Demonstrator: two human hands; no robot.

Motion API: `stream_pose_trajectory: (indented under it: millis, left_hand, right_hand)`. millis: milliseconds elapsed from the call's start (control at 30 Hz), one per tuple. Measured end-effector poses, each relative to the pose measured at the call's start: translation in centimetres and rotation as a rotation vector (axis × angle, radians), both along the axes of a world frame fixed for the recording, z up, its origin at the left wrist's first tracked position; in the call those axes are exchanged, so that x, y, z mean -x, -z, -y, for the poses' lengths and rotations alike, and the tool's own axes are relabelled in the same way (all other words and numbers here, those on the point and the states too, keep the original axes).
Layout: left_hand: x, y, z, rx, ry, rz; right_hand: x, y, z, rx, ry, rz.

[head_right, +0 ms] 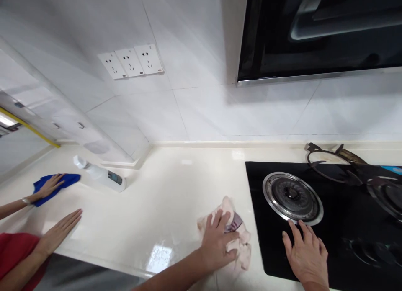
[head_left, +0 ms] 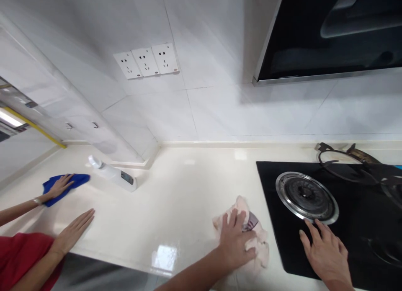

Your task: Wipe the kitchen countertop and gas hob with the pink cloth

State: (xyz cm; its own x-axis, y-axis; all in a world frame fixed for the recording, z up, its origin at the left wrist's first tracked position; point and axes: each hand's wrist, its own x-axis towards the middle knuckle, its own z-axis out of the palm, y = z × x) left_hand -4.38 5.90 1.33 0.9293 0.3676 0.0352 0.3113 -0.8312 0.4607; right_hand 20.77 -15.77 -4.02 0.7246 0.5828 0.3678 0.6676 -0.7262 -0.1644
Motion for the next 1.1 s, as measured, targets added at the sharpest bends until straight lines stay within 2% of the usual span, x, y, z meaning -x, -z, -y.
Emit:
stream_pose_trajectory:
  millis: [67,167,233,333,433,500,567,667,733,800,867,967,1033,1100]
  left_hand:
    - [3.4,-0.2,-0.9,-0.030,-0.033,-0.033]
    - [7.6,-1.3,-4.0,-0.103,-0.239,-0.109]
    - [8.9,-2.1,-6.6,-0.156,-0.371,-0.146]
    - [8.3,-2.9,-9.7,-0.208,-0.528,-0.182]
    - [5.1,-3.1,-11.2,-0.210,-0.696,-0.210]
    - [2.2,-3.1,-11.1,-0.184,-0.737,-0.215]
    - [-0.7,-3.1,-10.2,-0.145,-0.678,-0.205]
    - [-4.2,-3.2,-7.7,-0.080,-0.483,-0.177]
    - [-5.5,-2.9,-5.4,-0.041,-0.355,-0.150]
    - [-5.6,-2.4,-3.1,-0.015,-0.255,-0.109]
    - [-4.4,-1.8,-1.1,-0.001,-0.172,-0.059]
    - [-0.1,-1.0,0.6,0.010,-0.064,-0.014]
    - [3.5,-1.0,0.6,0.005,-0.033,-0.028]
    - [7.1,-1.3,-0.4,-0.024,-0.088,-0.073]
  right_hand:
    - [0.0,-0.1,0.0,-0.004,-0.005,-0.003]
    - [0.1,-0.2,-0.2,0.006,-0.010,0.001]
    - [0.2,-0.2,-0.3,0.008,0.001,0.005]
    - [0.3,-0.2,-0.3,0.008,0.006,0.013]
    - [0.3,-0.1,-0.3,0.019,-0.001,0.010]
    - [0.3,-0.1,-0.2,0.025,0.003,0.005]
    - [0.3,-0.2,-0.2,0.027,0.008,0.004]
    - [0.3,-0.3,-0.2,0.027,0.009,0.017]
    - [0.3,-0.3,-0.2,0.022,0.002,0.026]
    - [0.3,-0.3,-0.2,0.010,-0.004,0.029]
    - [0.2,-0.2,-0.1,0.002,-0.006,0.022]
    - [0.2,-0.3,0.1,-0.002,-0.012,0.009]
    - [0.2,-0.3,0.1,-0.009,-0.016,0.009]
    - [0.2,-0.4,0.1,-0.011,-0.020,0.011]
